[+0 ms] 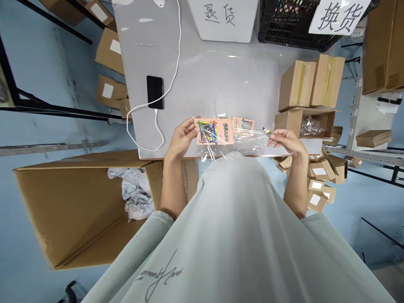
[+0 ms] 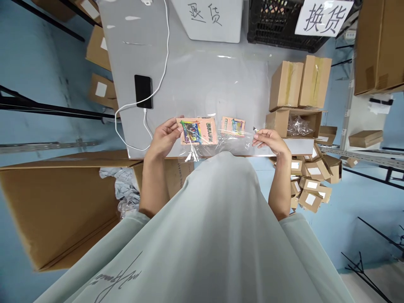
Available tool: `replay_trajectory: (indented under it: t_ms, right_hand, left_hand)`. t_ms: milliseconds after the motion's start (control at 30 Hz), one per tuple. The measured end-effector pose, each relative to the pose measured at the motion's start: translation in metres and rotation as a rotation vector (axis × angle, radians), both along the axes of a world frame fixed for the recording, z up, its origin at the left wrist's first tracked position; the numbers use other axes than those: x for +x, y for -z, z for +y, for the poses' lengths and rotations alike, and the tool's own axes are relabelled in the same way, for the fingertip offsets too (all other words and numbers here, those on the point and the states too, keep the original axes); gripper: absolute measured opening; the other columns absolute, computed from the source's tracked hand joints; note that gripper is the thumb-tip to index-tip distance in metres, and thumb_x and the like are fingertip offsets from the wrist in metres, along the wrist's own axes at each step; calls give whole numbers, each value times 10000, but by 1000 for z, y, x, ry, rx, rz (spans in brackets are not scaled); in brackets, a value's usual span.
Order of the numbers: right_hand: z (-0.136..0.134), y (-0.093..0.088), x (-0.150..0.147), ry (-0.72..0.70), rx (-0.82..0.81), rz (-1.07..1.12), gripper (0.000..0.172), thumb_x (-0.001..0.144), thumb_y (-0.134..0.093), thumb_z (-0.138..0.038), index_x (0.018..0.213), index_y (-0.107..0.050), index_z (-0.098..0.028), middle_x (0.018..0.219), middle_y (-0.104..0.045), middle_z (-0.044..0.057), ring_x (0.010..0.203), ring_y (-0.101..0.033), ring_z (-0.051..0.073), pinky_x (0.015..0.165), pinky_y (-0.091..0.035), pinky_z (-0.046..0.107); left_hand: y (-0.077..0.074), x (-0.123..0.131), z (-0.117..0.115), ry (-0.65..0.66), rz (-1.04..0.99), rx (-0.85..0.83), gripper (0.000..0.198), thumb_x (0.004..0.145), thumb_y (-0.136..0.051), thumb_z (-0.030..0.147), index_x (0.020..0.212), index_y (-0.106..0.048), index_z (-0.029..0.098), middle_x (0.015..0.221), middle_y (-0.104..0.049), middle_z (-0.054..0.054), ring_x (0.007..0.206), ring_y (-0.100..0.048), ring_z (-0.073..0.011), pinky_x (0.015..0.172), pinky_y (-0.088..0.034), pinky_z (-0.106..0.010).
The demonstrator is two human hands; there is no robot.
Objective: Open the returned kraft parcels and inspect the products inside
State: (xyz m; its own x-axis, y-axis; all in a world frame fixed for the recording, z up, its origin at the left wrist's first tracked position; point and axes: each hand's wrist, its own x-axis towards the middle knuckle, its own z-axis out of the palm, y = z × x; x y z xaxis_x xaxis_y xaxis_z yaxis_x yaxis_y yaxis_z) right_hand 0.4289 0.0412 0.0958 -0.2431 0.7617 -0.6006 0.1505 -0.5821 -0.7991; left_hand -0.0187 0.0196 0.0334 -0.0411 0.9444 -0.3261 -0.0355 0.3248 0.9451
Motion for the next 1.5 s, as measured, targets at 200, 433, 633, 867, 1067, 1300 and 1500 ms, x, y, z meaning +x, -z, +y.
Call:
replay_trajectory:
  t_ms: [200,433,633,867,1067,1300,1500]
  right_hand:
    - [1,-5,8,-1,7,-44,683,634,-1109,-742,940,-826,-201,897,-863,70,772,-843,197,662,-649,268]
    - [0,-17,16,264,237,-123,680,771,-977,-864,908,-764,-233,820,-804,28,735,-814,176,642,-679,261]
    - [-20,-76,-26,124,470,-162,523,988,-845,-780,972,-785,-261,959,-832,51,952,-835,231,883,-727,386]
    - [-22,-51,-101,-236,583,-354,294,963,-916,-482,1119,-781,-272,1208,-847,65,1149,-798,291,1069,-654,480]
    - [-32,-15,-93,-319,623,-467,108,1060,-696,-251,971,-757,-262,1053,-841,68,995,-799,275,995,-636,441]
    - [-35,-19,-81,-67,565,-419,301,1035,-766,-518,1186,-808,-261,1154,-858,81,1008,-802,258,952,-669,429]
    - [-15,5,-101,-136,382,-416,421,901,-868,-525,1185,-827,-216,1022,-848,61,856,-742,233,912,-628,418]
  left_hand:
    - [14,2,3,0,-71,30,671,855,-1000,622,1344,-799,209,1290,-878,-140,1292,-814,-338,1053,-709,-432]
    - [20,-1,4,-115,-70,79,630,858,-1015,602,1316,-808,222,1341,-863,-151,1409,-775,-356,1164,-672,-461]
    - [21,-10,-5,-141,-32,93,713,840,-1020,647,1376,-798,231,1401,-850,-148,1442,-762,-358,1236,-633,-506]
    - [16,-2,-7,-140,-33,118,760,839,-998,729,1383,-794,239,1420,-844,-155,1483,-739,-368,1237,-633,-489]
    - [21,-10,-4,-226,-56,144,838,778,-1009,790,1386,-800,252,1401,-849,-142,1421,-779,-374,1187,-671,-502]
    - [23,-16,-11,-193,-61,143,763,836,-988,744,1399,-797,267,1425,-840,-140,1462,-756,-380,1180,-681,-511]
    - [26,-7,-11,-125,-88,140,702,877,-966,700,1407,-792,273,1449,-835,-135,1452,-760,-360,1203,-661,-525]
